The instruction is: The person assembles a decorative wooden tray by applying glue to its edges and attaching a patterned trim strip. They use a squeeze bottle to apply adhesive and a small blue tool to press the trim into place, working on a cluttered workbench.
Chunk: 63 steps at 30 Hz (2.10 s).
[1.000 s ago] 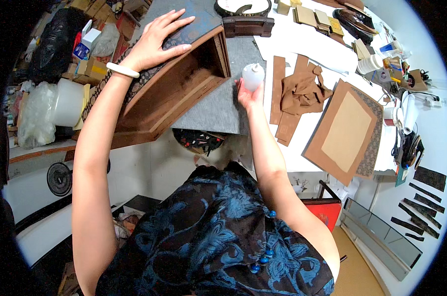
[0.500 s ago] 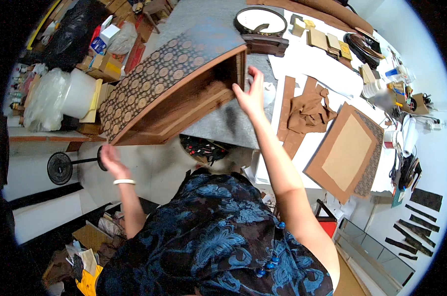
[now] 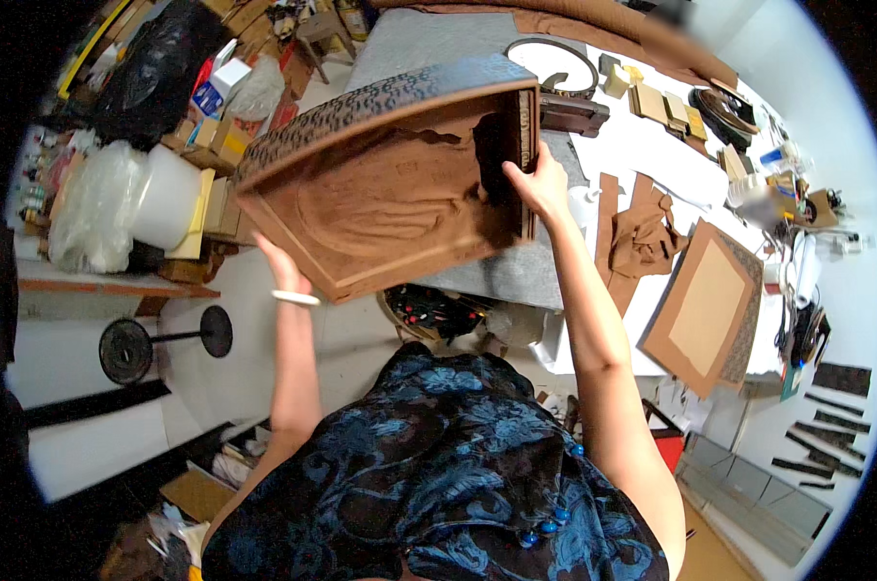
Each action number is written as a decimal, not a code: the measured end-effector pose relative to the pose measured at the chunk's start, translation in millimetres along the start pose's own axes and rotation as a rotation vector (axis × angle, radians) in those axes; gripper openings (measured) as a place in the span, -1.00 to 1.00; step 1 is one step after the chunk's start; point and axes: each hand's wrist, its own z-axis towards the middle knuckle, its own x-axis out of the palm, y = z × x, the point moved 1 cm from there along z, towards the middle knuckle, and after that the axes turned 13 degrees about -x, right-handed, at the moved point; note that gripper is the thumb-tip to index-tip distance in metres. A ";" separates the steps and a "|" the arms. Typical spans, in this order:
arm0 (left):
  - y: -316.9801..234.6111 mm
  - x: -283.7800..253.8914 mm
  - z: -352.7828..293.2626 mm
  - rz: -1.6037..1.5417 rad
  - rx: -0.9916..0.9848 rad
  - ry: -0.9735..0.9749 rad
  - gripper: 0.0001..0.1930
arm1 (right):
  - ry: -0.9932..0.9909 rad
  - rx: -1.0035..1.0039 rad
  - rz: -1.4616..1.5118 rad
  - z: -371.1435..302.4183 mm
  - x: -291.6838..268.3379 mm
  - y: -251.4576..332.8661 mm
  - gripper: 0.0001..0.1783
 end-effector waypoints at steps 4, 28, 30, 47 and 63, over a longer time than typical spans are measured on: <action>-90.9 2.2 114.2 0.520 0.051 -0.056 -0.06 | 0.098 0.258 -0.253 -20.7 16.8 55.4 -0.13; 25.7 92.7 119.2 1.209 0.392 1.026 -0.81 | -0.224 0.545 0.165 -198.0 114.7 63.9 -0.71; 29.6 39.6 91.1 1.290 0.497 0.951 -0.86 | -0.111 0.230 -0.143 -171.6 96.8 69.6 -0.78; 68.7 -9.5 23.5 1.593 0.531 0.381 -0.71 | 0.808 -0.521 0.025 -61.3 106.5 48.8 -0.92; 75.7 -11.4 20.3 1.535 0.516 0.289 -0.71 | 1.332 -1.015 -0.411 -25.7 132.1 103.0 -0.85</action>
